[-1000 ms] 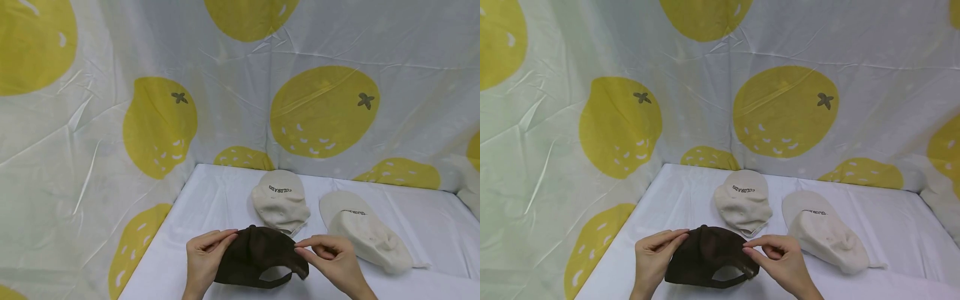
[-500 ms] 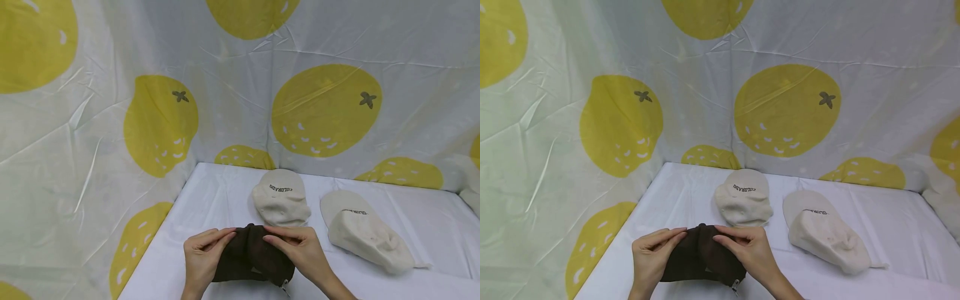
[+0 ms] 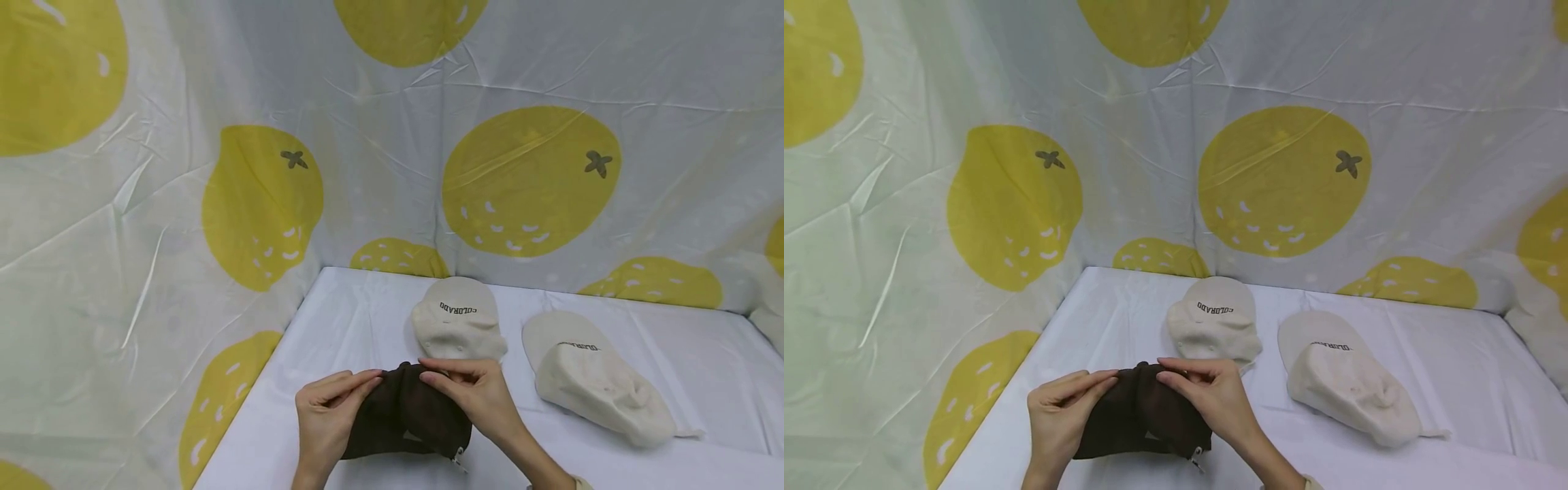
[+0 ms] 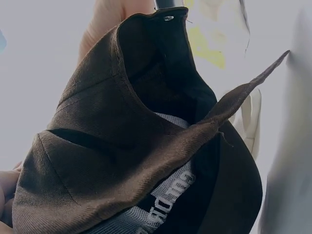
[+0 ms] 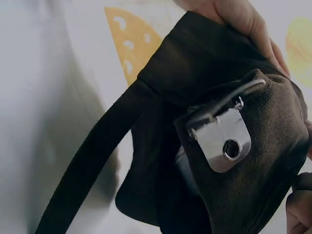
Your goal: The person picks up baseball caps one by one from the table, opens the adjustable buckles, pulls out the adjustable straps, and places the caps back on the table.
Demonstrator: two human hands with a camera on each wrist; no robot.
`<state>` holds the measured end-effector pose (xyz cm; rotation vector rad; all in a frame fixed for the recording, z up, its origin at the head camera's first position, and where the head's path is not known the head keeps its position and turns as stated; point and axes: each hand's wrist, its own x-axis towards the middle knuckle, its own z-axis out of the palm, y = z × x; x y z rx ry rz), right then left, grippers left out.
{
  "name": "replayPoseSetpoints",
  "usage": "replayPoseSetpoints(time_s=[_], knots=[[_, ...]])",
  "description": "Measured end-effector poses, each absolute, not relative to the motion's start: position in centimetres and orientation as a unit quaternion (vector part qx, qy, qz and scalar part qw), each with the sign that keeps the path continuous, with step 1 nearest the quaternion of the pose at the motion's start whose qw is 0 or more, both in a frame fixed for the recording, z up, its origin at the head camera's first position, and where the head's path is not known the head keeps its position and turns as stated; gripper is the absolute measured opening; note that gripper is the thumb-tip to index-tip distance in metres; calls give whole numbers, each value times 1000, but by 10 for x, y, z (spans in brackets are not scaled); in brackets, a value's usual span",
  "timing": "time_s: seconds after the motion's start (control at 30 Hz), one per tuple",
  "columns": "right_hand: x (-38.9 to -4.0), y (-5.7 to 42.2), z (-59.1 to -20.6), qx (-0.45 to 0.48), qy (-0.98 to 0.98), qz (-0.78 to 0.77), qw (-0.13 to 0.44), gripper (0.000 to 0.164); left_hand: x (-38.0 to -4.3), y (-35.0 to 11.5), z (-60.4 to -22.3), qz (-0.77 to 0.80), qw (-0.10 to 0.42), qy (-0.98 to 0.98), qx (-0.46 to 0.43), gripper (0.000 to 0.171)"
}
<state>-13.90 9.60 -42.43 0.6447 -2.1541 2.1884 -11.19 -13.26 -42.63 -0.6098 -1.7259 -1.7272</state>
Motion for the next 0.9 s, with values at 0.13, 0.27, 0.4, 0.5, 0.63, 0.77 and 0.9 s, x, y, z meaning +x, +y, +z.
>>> replayPoseSetpoints(time_s=[0.13, 0.27, 0.4, 0.5, 0.63, 0.77, 0.9], knots=[[-143, 93, -425, 198, -682, 704, -16, 21, -114, -135, -425, -656, 308, -650, -228, 23], [-147, 90, -423, 188, -682, 706, -33, 18, -116, -139, -423, -655, 312, -647, -234, 23], [-152, 85, -418, 176, -684, 706, -42, 19, -120, -144, -420, -653, 315, -649, -231, 23], [-157, 80, -413, 175, -684, 707, -42, 19, -124, -149, -416, -655, 315, -650, -222, 22], [-164, 73, -407, 182, -688, 702, -26, 16, -131, -154, -410, -658, 319, -645, -224, 20], [-174, 66, -399, 193, -688, 700, -8, 14, -142, -160, -404, -664, 323, -634, -229, 17], [-186, 60, -393, 193, -683, 705, -5, 15, -155, -165, -400, -669, 321, -630, -229, 13]])
